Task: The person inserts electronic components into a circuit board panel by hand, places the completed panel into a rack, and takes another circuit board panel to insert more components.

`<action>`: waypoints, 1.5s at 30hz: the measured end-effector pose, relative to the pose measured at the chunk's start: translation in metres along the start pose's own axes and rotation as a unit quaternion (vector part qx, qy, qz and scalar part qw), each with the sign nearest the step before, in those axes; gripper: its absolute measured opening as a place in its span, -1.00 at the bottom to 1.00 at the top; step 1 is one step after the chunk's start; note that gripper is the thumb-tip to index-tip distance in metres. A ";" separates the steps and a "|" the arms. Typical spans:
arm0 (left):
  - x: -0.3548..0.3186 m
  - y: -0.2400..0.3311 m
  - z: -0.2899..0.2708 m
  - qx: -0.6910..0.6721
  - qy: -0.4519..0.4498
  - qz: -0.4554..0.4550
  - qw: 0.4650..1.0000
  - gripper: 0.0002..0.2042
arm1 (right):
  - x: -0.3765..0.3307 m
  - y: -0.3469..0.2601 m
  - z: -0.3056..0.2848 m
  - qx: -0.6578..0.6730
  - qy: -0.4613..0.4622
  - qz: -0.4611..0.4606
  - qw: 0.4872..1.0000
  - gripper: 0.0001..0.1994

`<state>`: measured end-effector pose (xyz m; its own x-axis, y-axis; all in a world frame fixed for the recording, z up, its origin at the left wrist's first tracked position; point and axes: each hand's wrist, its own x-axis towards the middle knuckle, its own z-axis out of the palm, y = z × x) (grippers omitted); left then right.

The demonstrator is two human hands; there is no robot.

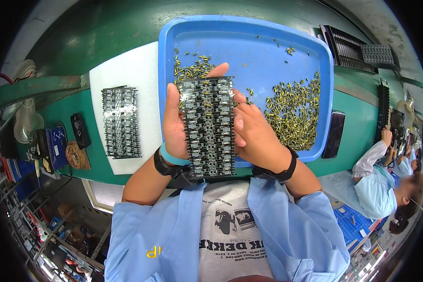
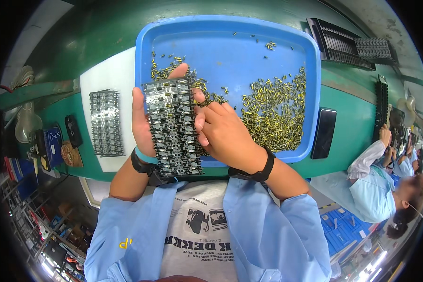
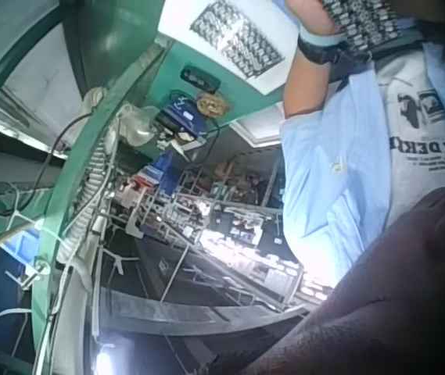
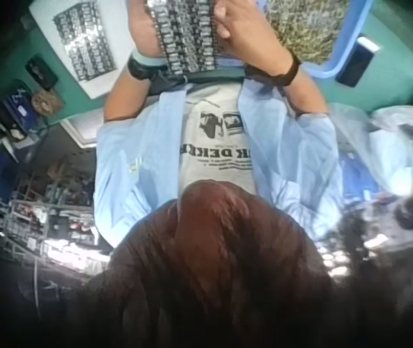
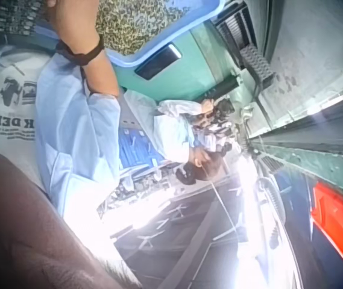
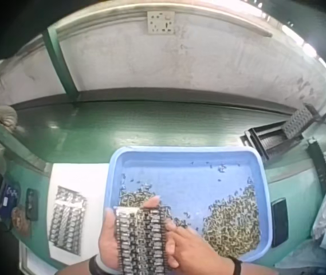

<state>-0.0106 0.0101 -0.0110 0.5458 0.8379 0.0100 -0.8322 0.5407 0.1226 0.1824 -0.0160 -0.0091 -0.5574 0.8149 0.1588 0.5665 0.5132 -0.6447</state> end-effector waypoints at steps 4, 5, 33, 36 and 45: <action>-0.001 0.000 0.000 -0.003 0.005 0.001 1.000 -0.11 | -0.002 -0.001 0.005 0.000 0.001 -0.018 1.000 -0.60; 0.000 0.000 0.000 -0.003 0.004 0.000 1.000 -0.11 | -0.002 0.000 0.004 -0.001 0.002 -0.018 1.000 -0.60; 0.003 0.001 0.001 0.088 0.078 0.032 0.993 -0.19 | 0.001 0.007 -0.015 0.611 0.140 0.223 0.747 -0.87; 0.002 0.000 0.002 0.128 0.096 0.023 0.987 -0.18 | 0.005 0.000 -0.021 0.546 0.151 0.219 0.795 -0.91; 0.003 -0.008 0.006 0.213 0.147 -0.026 0.966 -0.20 | 0.005 -0.004 -0.017 0.092 0.169 0.000 0.981 -0.79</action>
<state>-0.0016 0.0075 -0.0060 0.4826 0.8295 -0.2810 -0.6545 0.5548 0.5136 0.1878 -0.0091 0.0068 -0.3068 0.8740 0.3768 0.4301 0.4805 -0.7643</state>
